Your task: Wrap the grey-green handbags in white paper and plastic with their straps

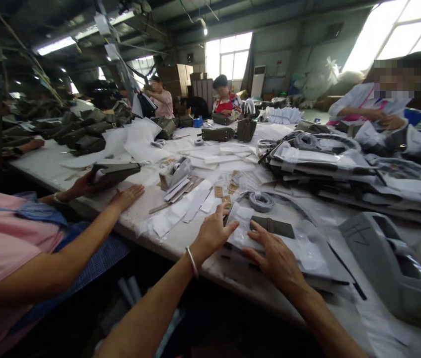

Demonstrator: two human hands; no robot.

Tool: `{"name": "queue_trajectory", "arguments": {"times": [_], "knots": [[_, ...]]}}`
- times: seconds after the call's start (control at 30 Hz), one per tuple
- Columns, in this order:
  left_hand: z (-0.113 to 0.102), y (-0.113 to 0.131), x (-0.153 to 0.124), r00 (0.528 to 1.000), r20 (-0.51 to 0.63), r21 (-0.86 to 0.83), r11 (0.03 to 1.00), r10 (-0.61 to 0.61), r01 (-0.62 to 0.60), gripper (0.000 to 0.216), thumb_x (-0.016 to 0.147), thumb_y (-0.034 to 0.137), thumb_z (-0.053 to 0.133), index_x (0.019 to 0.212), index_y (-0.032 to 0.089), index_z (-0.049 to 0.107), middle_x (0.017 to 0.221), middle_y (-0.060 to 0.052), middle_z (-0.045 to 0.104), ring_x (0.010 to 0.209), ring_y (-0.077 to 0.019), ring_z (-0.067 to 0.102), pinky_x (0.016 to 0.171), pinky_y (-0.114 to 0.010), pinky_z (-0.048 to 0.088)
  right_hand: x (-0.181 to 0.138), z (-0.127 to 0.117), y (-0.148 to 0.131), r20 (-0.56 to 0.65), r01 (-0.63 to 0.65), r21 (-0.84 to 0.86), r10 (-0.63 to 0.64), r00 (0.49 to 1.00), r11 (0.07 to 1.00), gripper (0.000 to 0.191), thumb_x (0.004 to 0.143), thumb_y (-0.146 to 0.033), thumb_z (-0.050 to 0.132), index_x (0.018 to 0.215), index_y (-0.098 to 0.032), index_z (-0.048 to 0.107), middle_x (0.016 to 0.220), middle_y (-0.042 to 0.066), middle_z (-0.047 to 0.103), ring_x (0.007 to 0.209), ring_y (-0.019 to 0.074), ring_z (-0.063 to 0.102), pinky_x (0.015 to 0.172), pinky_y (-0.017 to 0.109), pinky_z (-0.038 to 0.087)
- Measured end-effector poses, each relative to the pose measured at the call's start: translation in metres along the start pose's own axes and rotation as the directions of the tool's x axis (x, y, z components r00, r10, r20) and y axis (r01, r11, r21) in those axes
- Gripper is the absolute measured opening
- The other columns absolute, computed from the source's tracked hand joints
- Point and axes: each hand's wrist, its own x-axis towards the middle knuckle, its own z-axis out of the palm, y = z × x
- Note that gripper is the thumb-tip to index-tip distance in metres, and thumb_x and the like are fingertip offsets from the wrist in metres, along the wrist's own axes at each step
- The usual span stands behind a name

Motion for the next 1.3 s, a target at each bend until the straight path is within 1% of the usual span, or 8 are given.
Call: {"name": "queue_trajectory", "arguments": {"times": [0.1,0.23,0.47,0.57,0.77,0.97,1.1,1.3], "knots": [[0.009,0.001,0.018,0.998,0.064,-0.063,0.998,-0.023,0.027,0.064,0.083,0.030,0.065,0.141,0.017,0.042,0.108,-0.008,0.072,0.099,-0.0227,0.067,0.090,-0.034,0.049,-0.001,0.000,-0.001,-0.006,-0.013,0.018,0.013,1.000,1.000,0.062,0.085,-0.040,0.072,0.137,-0.023,0.044,0.116,0.006,0.072,0.113,0.0306,0.061,0.098,0.047,0.048],[0.014,0.015,0.023,1.000,0.006,-0.160,0.987,-0.021,0.022,0.057,0.077,0.017,0.062,0.133,0.018,0.051,0.077,0.001,0.068,0.076,-0.0165,0.066,0.075,-0.026,0.049,0.000,0.000,-0.002,-0.008,-0.064,0.050,0.065,0.998,0.997,0.059,0.082,-0.041,0.073,0.132,-0.022,0.048,0.114,0.006,0.072,0.113,0.0293,0.062,0.097,0.045,0.049],[0.026,0.034,0.002,0.996,0.060,-0.535,0.841,-0.058,0.082,0.057,0.077,0.018,0.059,0.132,0.015,0.046,0.071,0.003,0.064,0.067,-0.0143,0.065,0.065,-0.024,0.051,0.003,-0.006,-0.007,0.042,-0.146,0.076,0.143,0.989,0.986,0.042,0.086,-0.043,0.069,0.119,-0.020,0.057,0.111,0.010,0.071,0.107,0.0298,0.064,0.091,0.041,0.049],[0.032,0.023,-0.005,0.995,0.056,-0.516,0.851,-0.081,0.098,0.057,0.075,0.016,0.060,0.131,0.013,0.047,0.067,0.005,0.060,0.061,-0.0116,0.060,0.061,-0.022,0.047,0.004,-0.010,-0.012,0.086,-0.102,0.031,0.099,0.991,0.994,0.027,0.089,-0.043,0.065,0.106,-0.021,0.063,0.104,0.009,0.071,0.100,0.0282,0.065,0.089,0.040,0.047],[0.035,0.005,-0.007,0.993,0.070,-0.444,0.888,-0.098,0.119,0.051,0.075,0.015,0.059,0.125,0.014,0.050,0.064,0.006,0.057,0.059,-0.0121,0.058,0.056,-0.021,0.042,0.005,-0.011,-0.016,0.102,-0.075,-0.047,0.080,0.992,0.996,0.032,0.088,-0.050,0.067,0.097,-0.019,0.066,0.095,0.008,0.071,0.096,0.0280,0.064,0.087,0.038,0.046],[0.023,0.004,-0.021,0.998,-0.022,-0.456,0.888,0.054,-0.058,0.049,0.087,0.022,0.056,0.133,0.016,0.043,0.089,-0.002,0.068,0.084,-0.0164,0.067,0.081,-0.030,0.052,0.006,-0.017,-0.016,0.141,-0.083,0.001,0.082,0.987,0.997,0.034,0.085,-0.049,0.071,0.102,-0.020,0.065,0.100,0.006,0.071,0.098,0.0258,0.064,0.089,0.037,0.046],[0.015,-0.014,-0.043,0.989,-0.031,-0.282,0.948,0.142,-0.145,0.048,0.089,0.019,0.056,0.135,0.022,0.044,0.114,-0.007,0.070,0.110,-0.0197,0.064,0.101,-0.038,0.045,0.005,-0.021,-0.017,0.168,-0.039,-0.023,0.042,0.985,0.999,0.045,0.079,-0.047,0.077,0.112,-0.019,0.065,0.109,0.008,0.070,0.103,0.0270,0.063,0.093,0.038,0.046],[0.030,-0.047,-0.058,0.968,-0.069,-0.174,0.952,0.243,-0.252,0.036,0.089,0.015,0.052,0.124,0.021,0.054,0.118,-0.005,0.070,0.117,-0.0188,0.060,0.114,-0.045,0.035,0.006,-0.020,-0.017,0.189,0.069,-0.043,-0.060,0.980,0.997,0.045,0.076,-0.045,0.079,0.111,-0.020,0.067,0.114,0.008,0.070,0.108,0.0285,0.063,0.098,0.043,0.045]]}}
